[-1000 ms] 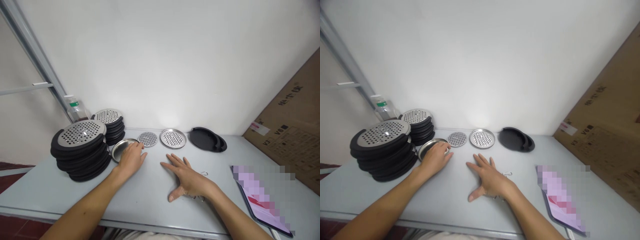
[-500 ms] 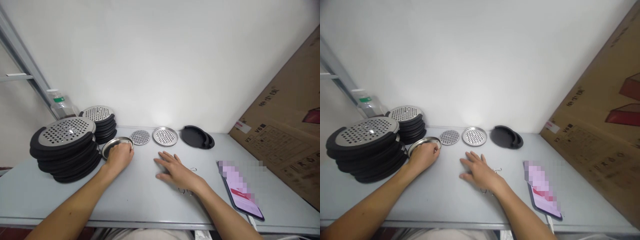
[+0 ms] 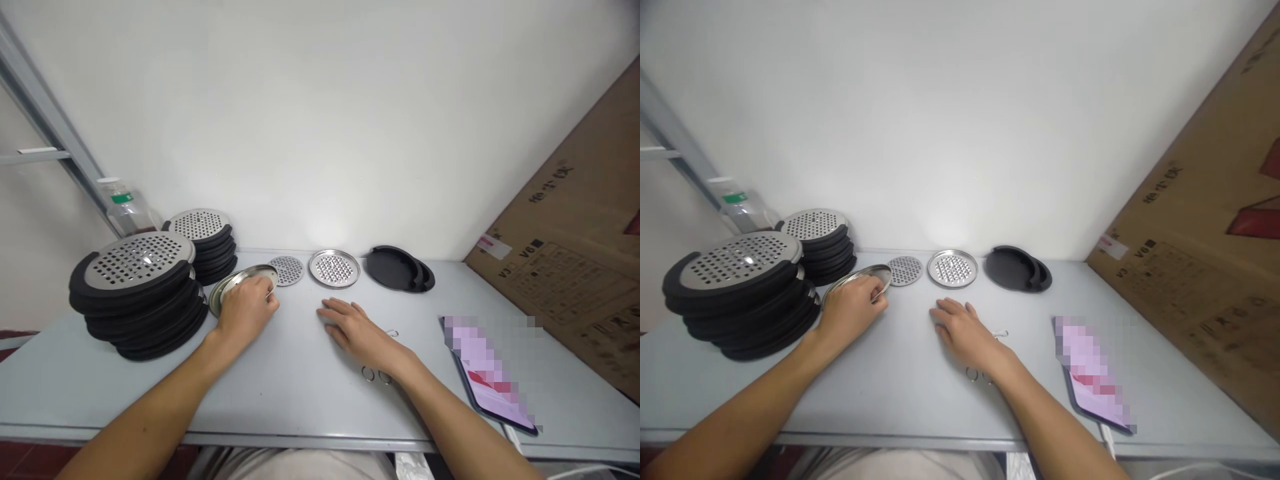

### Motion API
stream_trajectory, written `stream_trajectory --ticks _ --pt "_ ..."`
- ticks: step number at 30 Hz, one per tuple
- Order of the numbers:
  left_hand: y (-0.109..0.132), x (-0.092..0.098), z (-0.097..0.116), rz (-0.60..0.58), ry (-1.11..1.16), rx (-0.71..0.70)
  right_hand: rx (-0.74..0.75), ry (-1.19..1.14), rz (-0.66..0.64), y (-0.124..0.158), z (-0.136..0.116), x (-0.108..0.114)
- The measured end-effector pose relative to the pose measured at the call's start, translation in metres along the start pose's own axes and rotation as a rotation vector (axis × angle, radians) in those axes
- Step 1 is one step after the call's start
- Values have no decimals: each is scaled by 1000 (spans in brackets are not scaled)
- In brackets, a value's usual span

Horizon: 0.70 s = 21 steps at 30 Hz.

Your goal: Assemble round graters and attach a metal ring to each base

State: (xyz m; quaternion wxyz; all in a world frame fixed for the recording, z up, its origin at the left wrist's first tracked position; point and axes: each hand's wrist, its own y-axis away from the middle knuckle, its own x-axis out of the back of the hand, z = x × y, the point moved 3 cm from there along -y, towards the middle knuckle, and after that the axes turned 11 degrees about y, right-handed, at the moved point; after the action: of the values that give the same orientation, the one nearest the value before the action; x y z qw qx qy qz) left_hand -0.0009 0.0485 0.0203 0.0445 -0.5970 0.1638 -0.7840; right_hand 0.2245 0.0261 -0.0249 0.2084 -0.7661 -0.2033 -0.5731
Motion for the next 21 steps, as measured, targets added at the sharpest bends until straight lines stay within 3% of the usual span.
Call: stream_trajectory --ticks 4,7,10,15,21 --pt "21 -5 28 49 94 -302 -71 -116 87 -3 8 1" --pt "40 -19 51 7 149 -598 -220 -250 186 -7 16 5" --pt "55 -31 64 -42 214 -778 -344 -334 277 -8 21 11" --pt "63 -42 70 -104 223 -869 -363 -257 267 -8 18 12" --pt "64 -43 69 -222 247 -869 -327 -116 187 -9 16 8"
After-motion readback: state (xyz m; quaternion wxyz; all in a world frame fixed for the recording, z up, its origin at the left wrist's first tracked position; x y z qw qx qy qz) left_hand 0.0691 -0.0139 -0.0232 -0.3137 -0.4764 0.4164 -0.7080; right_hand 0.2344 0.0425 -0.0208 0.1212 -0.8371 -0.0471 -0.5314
